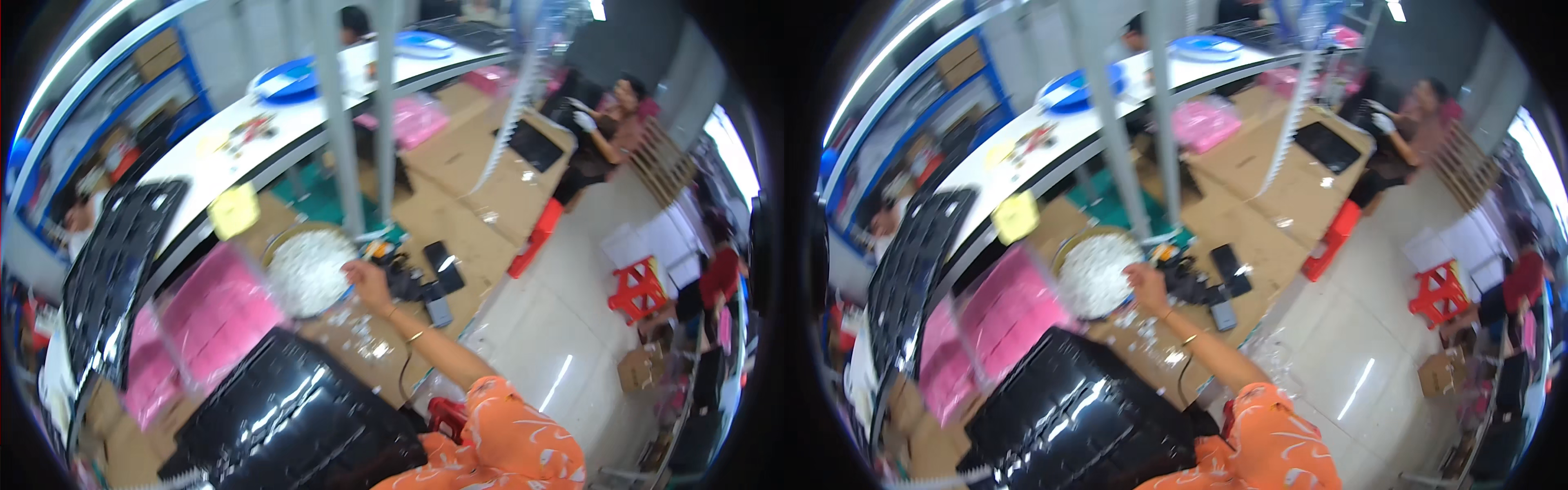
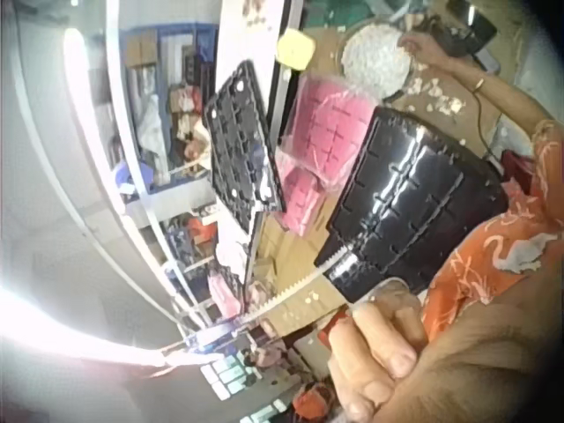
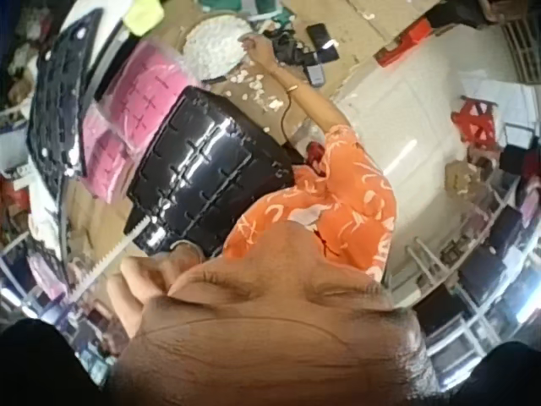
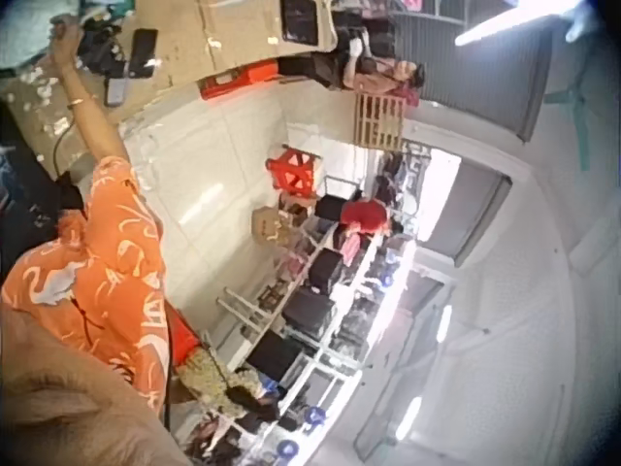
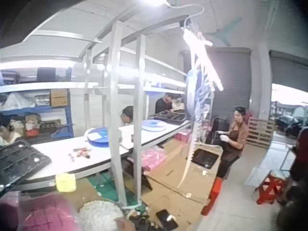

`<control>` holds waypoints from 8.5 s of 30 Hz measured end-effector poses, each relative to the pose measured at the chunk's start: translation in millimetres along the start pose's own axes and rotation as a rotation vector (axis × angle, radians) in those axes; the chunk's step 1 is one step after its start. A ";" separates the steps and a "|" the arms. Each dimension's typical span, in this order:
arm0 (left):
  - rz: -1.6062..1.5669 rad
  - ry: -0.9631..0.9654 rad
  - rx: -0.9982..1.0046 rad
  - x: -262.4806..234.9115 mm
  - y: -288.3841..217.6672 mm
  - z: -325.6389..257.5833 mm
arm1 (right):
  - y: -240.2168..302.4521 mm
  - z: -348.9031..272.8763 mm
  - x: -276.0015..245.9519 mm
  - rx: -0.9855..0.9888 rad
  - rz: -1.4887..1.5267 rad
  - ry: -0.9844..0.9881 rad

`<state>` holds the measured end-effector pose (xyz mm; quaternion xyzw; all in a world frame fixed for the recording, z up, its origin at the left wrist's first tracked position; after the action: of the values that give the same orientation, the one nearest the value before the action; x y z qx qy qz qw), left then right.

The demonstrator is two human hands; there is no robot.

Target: The person peels and sticks adhesive tabs onto a black plastic tray, presses a pink foam pad onto it, and applies adhesive tabs to another tray.

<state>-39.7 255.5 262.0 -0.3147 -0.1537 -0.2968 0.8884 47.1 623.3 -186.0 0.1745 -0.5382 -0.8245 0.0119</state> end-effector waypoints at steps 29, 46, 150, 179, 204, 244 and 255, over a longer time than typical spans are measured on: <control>0.088 0.125 -0.548 -47.7 56.4 23.6 | -200.4 -65.5 -212.1 0.687 -1.057 0.054; 0.103 0.103 -0.485 -51.0 82.8 3.5 | -193.0 -62.3 -203.5 0.569 -0.886 -0.012; 2.007 -0.288 -0.584 -214.6 -135.6 -207.6 | 386.7 -129.4 68.2 -0.489 -0.295 1.049; 1.186 -0.703 -0.588 -304.7 -122.6 -227.9 | 356.5 -143.8 52.2 -0.448 -0.168 1.033; 0.825 -1.001 -0.865 -150.4 -117.8 -347.4 | 375.4 -202.1 19.9 -0.306 -0.229 1.287; 2.296 -0.409 -0.748 -246.1 -117.3 -257.8 | 276.3 -77.6 76.5 -0.349 -0.452 0.492; 1.662 -0.714 -0.788 -335.8 -125.0 -274.2 | 214.5 -64.0 107.5 -0.096 -0.016 0.669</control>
<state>-354.8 143.5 -40.8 -0.6670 -0.0330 0.5045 0.5473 -70.7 454.3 -47.3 0.4390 -0.4637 -0.7458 0.1898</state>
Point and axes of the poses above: each hand's wrist, its own z-axis towards the middle knuckle, its own x-axis out of the palm, y = z × x, the point moved 10 cm from there along z, towards the middle knuckle, and after that the axes turned 8 degrees about y, right-handed, at the moved point
